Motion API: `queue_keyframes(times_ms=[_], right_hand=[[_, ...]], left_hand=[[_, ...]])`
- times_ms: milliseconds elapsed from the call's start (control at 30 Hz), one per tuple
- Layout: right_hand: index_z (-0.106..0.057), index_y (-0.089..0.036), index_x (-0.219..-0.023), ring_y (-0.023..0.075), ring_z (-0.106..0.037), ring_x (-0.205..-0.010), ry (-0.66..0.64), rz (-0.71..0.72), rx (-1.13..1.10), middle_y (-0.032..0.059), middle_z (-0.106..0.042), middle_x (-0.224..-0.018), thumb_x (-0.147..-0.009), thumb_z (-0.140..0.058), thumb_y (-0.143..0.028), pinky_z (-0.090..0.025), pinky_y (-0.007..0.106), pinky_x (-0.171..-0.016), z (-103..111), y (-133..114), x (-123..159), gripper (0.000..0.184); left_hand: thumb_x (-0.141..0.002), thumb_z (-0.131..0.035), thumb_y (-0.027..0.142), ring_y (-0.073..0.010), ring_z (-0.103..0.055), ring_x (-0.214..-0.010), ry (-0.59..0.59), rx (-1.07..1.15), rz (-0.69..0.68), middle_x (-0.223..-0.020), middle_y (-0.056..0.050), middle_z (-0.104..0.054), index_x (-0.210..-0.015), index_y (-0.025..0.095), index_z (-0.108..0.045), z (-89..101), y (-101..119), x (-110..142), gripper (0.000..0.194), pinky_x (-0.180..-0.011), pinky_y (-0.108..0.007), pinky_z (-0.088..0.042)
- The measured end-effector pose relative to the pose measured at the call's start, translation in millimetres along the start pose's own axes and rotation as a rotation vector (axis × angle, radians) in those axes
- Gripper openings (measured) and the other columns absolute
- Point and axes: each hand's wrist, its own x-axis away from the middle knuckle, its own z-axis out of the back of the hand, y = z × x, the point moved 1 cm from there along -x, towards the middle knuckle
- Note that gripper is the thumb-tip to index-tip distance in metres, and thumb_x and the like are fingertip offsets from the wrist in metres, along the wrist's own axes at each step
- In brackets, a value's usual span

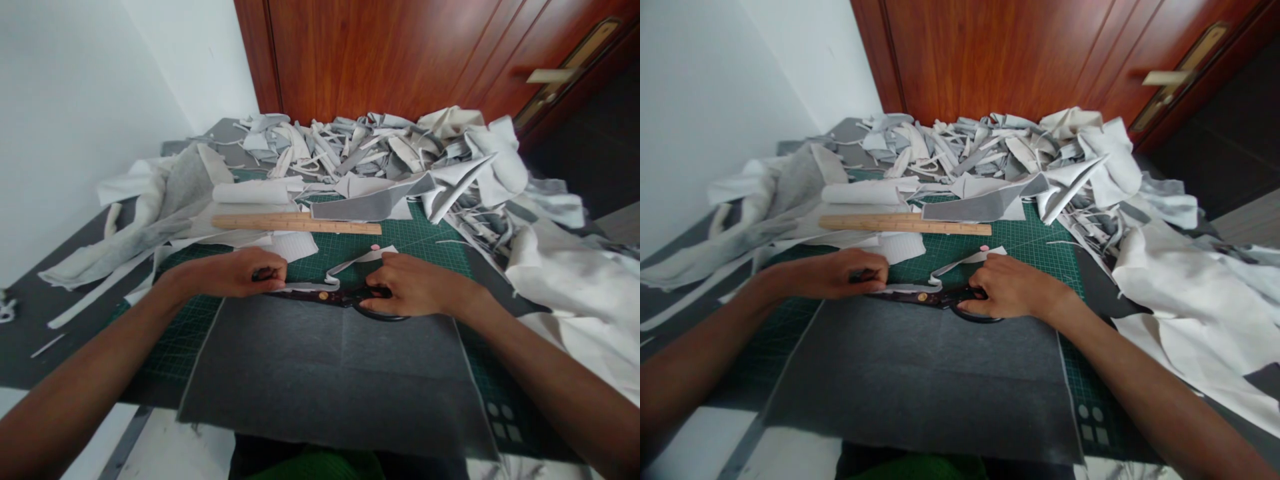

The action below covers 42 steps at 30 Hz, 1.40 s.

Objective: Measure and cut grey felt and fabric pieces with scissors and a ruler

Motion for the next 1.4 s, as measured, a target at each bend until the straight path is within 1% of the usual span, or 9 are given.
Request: queue_keyframes(times_ms=[133, 400, 500, 633, 867, 1033, 1300, 1400], right_hand=[[-0.071, -0.018, -0.076, 0.0211, -0.056, -0.075, 0.012, 0.006, 0.023, 0.0047, -0.064, -0.069, -0.101, -0.057, -0.053, -0.036, 0.033, -0.075, 0, 0, 0, 0.045], [-0.07, -0.019, -0.07, 0.02, -0.055, -0.072, 0.039, 0.019, 0.042, 0.0038, -0.064, -0.065, -0.098, -0.061, -0.049, -0.035, 0.033, -0.071, -1, 0, -1, 0.042], [-0.069, -0.019, -0.068, 0.0208, -0.056, -0.07, 0.044, -0.033, 0.083, 0.0048, -0.066, -0.065, -0.094, -0.063, -0.051, -0.035, 0.034, -0.071, 1, -4, -1, 0.042], [-0.072, -0.019, -0.073, 0.022, -0.06, -0.069, 0.03, -0.108, 0.13, 0.0054, -0.069, -0.067, -0.092, -0.064, -0.052, -0.037, 0.036, -0.074, 4, -11, 1, 0.039], [-0.075, -0.02, -0.078, 0.0239, -0.066, -0.071, -0.025, -0.117, 0.14, 0.0068, -0.073, -0.071, -0.094, -0.06, -0.055, -0.04, 0.036, -0.073, 5, -18, -5, 0.041], [-0.074, -0.019, -0.077, 0.0247, -0.066, -0.071, -0.005, -0.107, 0.121, 0.0082, -0.074, -0.074, -0.092, -0.061, -0.055, -0.039, 0.036, -0.069, 8, -22, -14, 0.041], [-0.072, -0.02, -0.075, 0.0236, -0.065, -0.071, 0.009, -0.094, 0.098, 0.0073, -0.075, -0.074, -0.092, -0.062, -0.055, -0.042, 0.036, -0.072, 6, -24, -20, 0.04], [-0.071, -0.02, -0.074, 0.0229, -0.065, -0.072, 0.026, -0.07, 0.07, 0.006, -0.074, -0.074, -0.093, -0.062, -0.054, -0.044, 0.038, -0.081, 2, -21, -20, 0.04]], left_hand=[[-0.104, -0.056, 0.044, -0.0133, -0.055, -0.068, -0.003, 0.0, -0.007, -0.077, 0.0, -0.063, -0.085, 0.02, -0.062, -0.1, 0, 0, 0.031, -0.064, -0.025, -0.038], [-0.107, -0.051, 0.041, -0.0134, -0.055, -0.069, 0.003, 0.007, -0.032, -0.078, -0.001, -0.061, -0.086, 0.02, -0.059, 0.7, 0, 1, 0.031, -0.066, -0.025, -0.039], [-0.108, -0.049, 0.041, -0.0133, -0.055, -0.07, 0.004, 0.012, -0.041, -0.078, 0.0, -0.061, -0.086, 0.02, -0.059, 0.5, -2, 1, 0.032, -0.067, -0.025, -0.039], [-0.108, -0.049, 0.043, -0.013, -0.057, -0.071, 0.0, 0.014, -0.043, -0.08, 0.0, -0.063, -0.088, 0.02, -0.06, 0.7, -4, 1, 0.033, -0.068, -0.024, -0.041], [-0.107, -0.052, 0.043, -0.0127, -0.055, -0.068, 0.017, 0.024, -0.031, -0.077, 0.0, -0.062, -0.085, 0.02, -0.06, 0.3, -2, 1, 0.033, -0.065, -0.025, -0.039], [-0.106, -0.052, 0.044, -0.0128, -0.056, -0.069, 0.005, 0.014, -0.038, -0.078, 0.0, -0.062, -0.087, 0.02, -0.061, 0.5, -3, 1, 0.032, -0.065, -0.025, -0.039], [-0.106, -0.053, 0.042, -0.0126, -0.056, -0.069, 0.027, 0.018, -0.062, -0.078, 0.0, -0.063, -0.087, 0.019, -0.062, 2.3, 0, 3, 0.032, -0.066, -0.024, -0.038], [-0.106, -0.053, 0.043, -0.0126, -0.056, -0.069, 0.017, 0.021, -0.06, -0.078, 0.0, -0.063, -0.087, 0.019, -0.063, 2.6, 0, 3, 0.032, -0.065, -0.024, -0.038]])
